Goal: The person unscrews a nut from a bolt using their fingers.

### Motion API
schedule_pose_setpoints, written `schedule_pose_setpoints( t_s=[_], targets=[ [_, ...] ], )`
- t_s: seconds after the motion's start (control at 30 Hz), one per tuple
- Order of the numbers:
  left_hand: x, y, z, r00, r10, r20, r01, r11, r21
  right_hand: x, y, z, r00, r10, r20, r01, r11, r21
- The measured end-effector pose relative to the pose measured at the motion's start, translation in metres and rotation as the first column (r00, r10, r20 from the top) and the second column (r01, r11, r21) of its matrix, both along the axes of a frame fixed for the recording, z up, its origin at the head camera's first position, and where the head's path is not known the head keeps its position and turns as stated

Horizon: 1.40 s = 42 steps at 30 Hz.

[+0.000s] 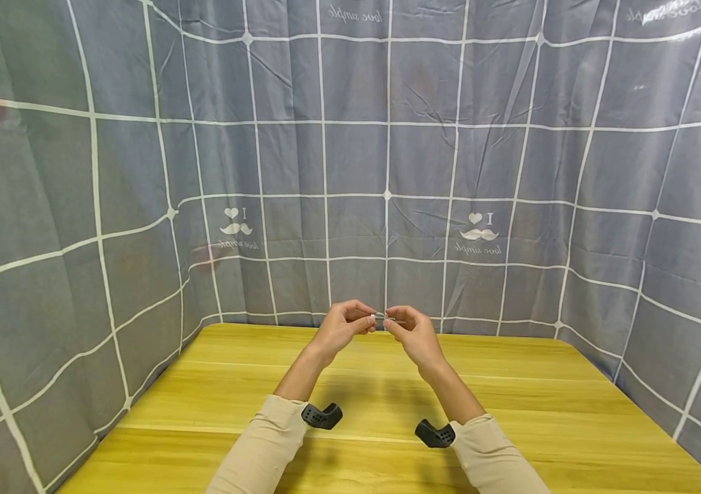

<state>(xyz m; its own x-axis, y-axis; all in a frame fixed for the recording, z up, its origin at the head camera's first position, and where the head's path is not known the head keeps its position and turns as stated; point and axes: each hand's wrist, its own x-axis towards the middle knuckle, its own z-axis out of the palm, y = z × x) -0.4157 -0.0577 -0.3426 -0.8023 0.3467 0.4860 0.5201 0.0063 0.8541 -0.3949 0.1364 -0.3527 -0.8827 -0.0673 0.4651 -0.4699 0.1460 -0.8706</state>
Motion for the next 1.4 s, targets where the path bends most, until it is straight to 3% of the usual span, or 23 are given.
schedule_pose_setpoints(
  t_s=[0.37, 0.63, 1.4],
  targets=[
    [-0.0007, 0.0000, -0.0022, 1.000, -0.003, -0.004, 0.003, 1.000, -0.008, 0.0037, -0.0001, 0.0005, 1.000, -0.010, 0.013, 0.010, 1.000, -0.021],
    [-0.0007, 0.0001, -0.0018, 1.000, 0.003, -0.005, -0.003, 1.000, -0.006, -0.0012, 0.0000, -0.0026, 0.999, -0.038, 0.032, 0.038, 0.999, -0.024],
    [-0.0021, -0.0004, -0.0014, 1.000, -0.001, -0.001, 0.001, 1.000, -0.011, 0.0020, 0.0000, 0.0005, 1.000, -0.024, 0.015, 0.025, 1.000, -0.019]
  ],
)
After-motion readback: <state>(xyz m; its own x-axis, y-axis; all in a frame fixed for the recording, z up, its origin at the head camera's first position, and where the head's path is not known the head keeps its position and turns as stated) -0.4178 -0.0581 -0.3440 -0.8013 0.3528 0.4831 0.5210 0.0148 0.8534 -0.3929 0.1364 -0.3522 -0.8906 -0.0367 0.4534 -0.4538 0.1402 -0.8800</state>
